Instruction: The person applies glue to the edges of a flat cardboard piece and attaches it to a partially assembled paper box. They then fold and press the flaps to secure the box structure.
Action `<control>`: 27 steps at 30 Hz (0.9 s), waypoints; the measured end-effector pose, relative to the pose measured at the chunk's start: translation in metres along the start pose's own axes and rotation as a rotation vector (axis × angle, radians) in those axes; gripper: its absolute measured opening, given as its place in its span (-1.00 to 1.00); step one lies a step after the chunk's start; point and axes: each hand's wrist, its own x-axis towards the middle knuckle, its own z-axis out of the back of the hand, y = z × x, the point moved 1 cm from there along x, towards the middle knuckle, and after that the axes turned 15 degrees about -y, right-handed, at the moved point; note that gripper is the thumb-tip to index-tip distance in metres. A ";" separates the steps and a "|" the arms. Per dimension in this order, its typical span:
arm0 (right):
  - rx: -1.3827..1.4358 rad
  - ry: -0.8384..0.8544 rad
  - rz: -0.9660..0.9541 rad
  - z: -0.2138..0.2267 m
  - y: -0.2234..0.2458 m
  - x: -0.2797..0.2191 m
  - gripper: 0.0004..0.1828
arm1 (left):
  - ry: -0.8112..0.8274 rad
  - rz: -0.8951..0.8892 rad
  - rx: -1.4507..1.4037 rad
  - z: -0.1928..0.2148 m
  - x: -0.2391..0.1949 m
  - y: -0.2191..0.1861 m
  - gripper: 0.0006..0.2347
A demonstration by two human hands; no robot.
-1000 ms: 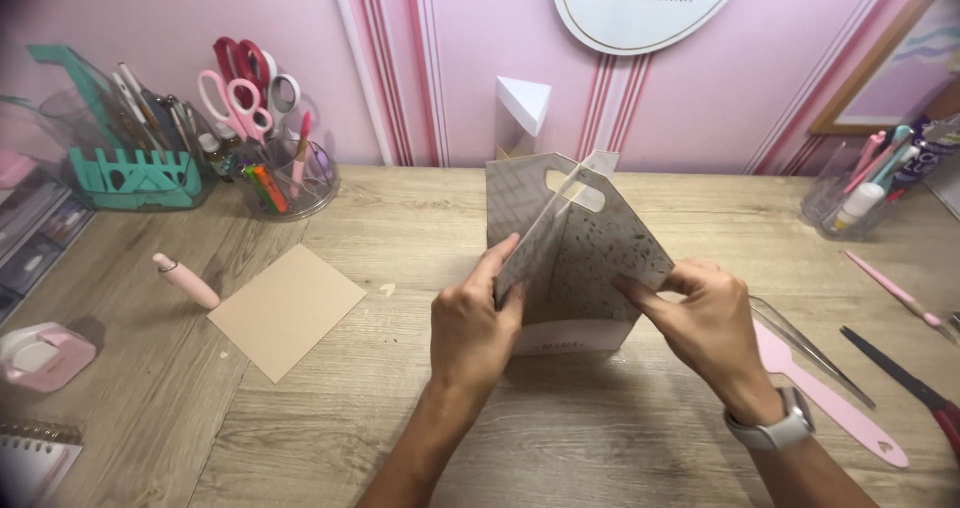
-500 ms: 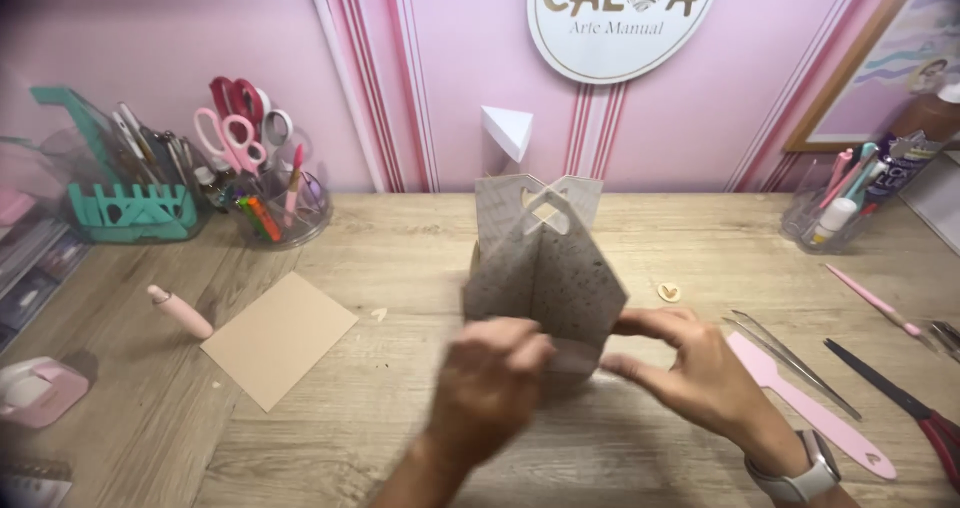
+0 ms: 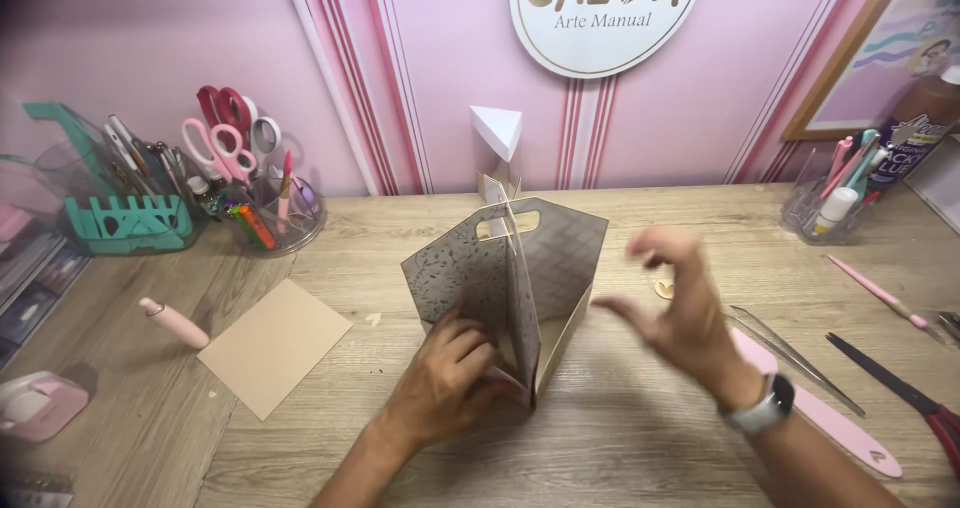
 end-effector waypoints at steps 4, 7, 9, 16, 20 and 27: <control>0.207 0.205 -0.747 -0.021 -0.034 -0.012 -0.30 | 0.035 -0.032 -0.046 0.006 0.001 0.001 -0.88; 0.457 0.218 -0.945 -0.033 -0.036 -0.022 -0.59 | 0.040 -0.026 -0.078 0.012 0.016 0.000 -0.91; 0.585 0.095 -1.018 -0.036 -0.029 -0.025 -0.68 | 0.058 0.001 -0.094 0.015 0.019 -0.001 -0.90; 0.539 -0.072 -1.263 -0.030 -0.005 -0.018 -0.81 | -0.062 -0.006 0.080 0.027 0.043 -0.021 -0.47; 0.582 -0.199 -1.376 -0.030 -0.003 -0.031 -0.83 | -0.016 0.011 0.254 0.029 0.048 -0.049 -0.34; 0.588 -0.195 -1.374 -0.025 0.014 -0.023 -0.84 | 0.053 0.000 0.148 0.019 0.037 -0.053 -0.03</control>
